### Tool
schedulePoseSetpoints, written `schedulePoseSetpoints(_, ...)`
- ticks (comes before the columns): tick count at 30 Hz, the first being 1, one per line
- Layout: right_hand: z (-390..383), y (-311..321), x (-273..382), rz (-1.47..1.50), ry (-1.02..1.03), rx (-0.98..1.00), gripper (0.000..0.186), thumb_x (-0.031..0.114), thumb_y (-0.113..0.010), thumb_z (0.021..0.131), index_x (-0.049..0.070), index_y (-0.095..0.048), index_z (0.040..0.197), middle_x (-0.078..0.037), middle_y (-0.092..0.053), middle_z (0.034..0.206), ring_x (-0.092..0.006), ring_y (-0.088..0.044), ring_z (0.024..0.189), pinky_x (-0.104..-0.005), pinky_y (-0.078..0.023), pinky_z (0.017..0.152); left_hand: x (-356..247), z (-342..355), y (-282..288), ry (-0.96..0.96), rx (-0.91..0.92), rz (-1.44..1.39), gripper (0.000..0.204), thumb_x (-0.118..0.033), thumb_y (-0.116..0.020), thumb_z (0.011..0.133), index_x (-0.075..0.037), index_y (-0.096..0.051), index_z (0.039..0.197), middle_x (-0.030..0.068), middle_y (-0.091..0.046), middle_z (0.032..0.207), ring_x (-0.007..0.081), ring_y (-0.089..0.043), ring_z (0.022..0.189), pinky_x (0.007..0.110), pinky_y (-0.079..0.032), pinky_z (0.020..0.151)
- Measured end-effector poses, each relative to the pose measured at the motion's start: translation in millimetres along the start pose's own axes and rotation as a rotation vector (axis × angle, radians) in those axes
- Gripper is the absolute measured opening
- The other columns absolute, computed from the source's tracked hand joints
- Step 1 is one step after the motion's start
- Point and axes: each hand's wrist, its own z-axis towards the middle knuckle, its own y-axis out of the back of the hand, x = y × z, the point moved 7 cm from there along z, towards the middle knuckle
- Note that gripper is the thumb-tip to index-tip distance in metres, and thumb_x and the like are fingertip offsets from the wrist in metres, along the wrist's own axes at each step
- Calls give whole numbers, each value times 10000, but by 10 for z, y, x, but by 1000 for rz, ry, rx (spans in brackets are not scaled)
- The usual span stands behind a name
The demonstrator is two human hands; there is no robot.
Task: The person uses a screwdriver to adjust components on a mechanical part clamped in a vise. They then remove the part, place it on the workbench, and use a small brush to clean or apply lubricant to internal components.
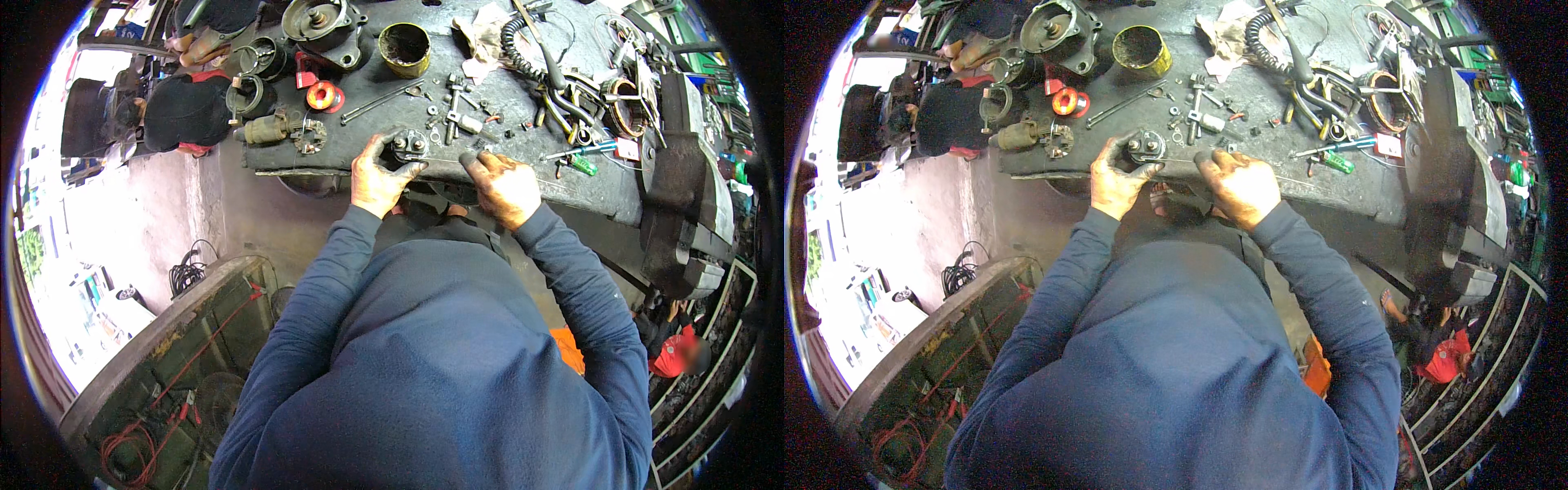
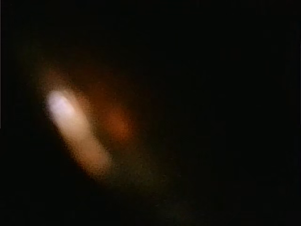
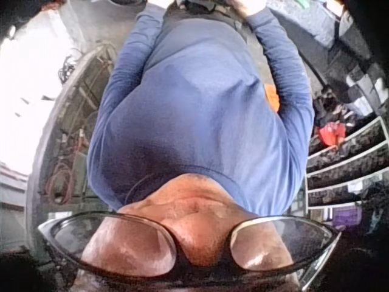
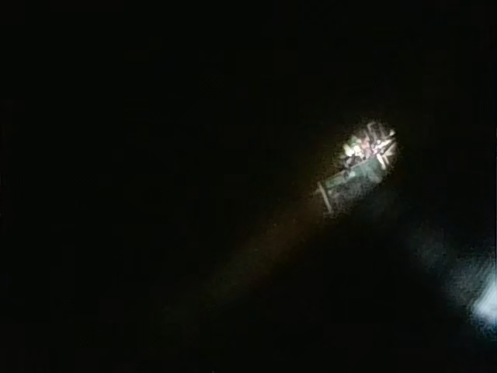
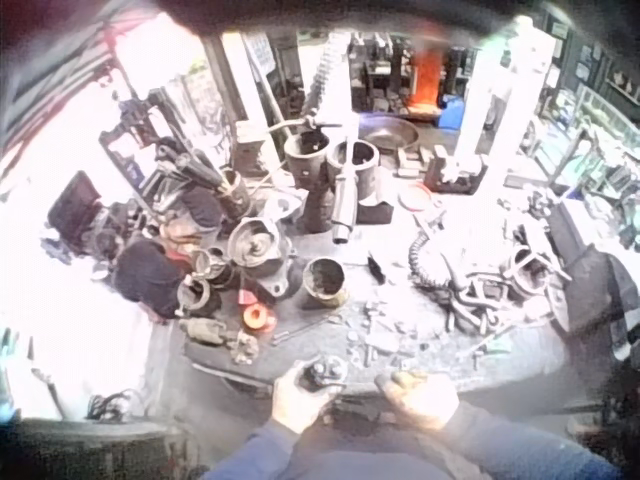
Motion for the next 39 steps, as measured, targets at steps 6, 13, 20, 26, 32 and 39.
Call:
schedulePoseSetpoints(6,-43,4,37,46,-90,-60,499,167,-744,739,85,-627,1217,-101,-655,948,-299,-692,821,-399,-567,684,-251,37,5,-32,33,199,611,-74,-940,713,-36,-626,1236,68,-718,1090,162,-676,1021,327,-560,911)
schedulePoseSetpoints(13,148,-66,205,31,-31,25,387,155,-720,744,86,-660,1120,-85,-659,893,-298,-714,804,-396,-585,654,-164,47,11,-8,31,128,557,-65,-936,701,-29,-651,1179,80,-730,1084,158,-679,1021,322,-552,930)
schedulePoseSetpoints(20,-15,90,142,-1,-159,103,569,210,-750,765,107,-618,1309,-87,-675,957,-277,-717,859,-392,-583,701,-80,26,13,29,15,10,546,-76,-937,707,-31,-646,1167,82,-727,1111,164,-683,1048,336,-558,948)
schedulePoseSetpoints(26,-98,194,160,10,-159,88,617,348,-755,819,207,-622,1405,-74,-609,828,-267,-679,743,-391,-554,647,-203,44,-5,-60,-20,115,558,-102,-944,687,-43,-653,1159,102,-735,1106,186,-700,1023,339,-557,931)
schedulePoseSetpoints(32,-91,188,170,81,-154,153,656,174,-688,799,257,-570,1439,-92,-663,891,-290,-711,742,-418,-578,649,-270,49,-10,-107,22,203,554,-68,-927,728,-35,-632,1196,72,-708,1144,158,-667,1041,326,-547,946)
schedulePoseSetpoints(39,-107,209,226,76,-212,91,576,160,-683,802,265,-631,1366,-101,-673,855,-313,-708,685,-439,-562,589,-88,64,4,-54,-12,65,554,-122,-944,690,-35,-648,1151,116,-744,1071,195,-707,993,339,-553,912)
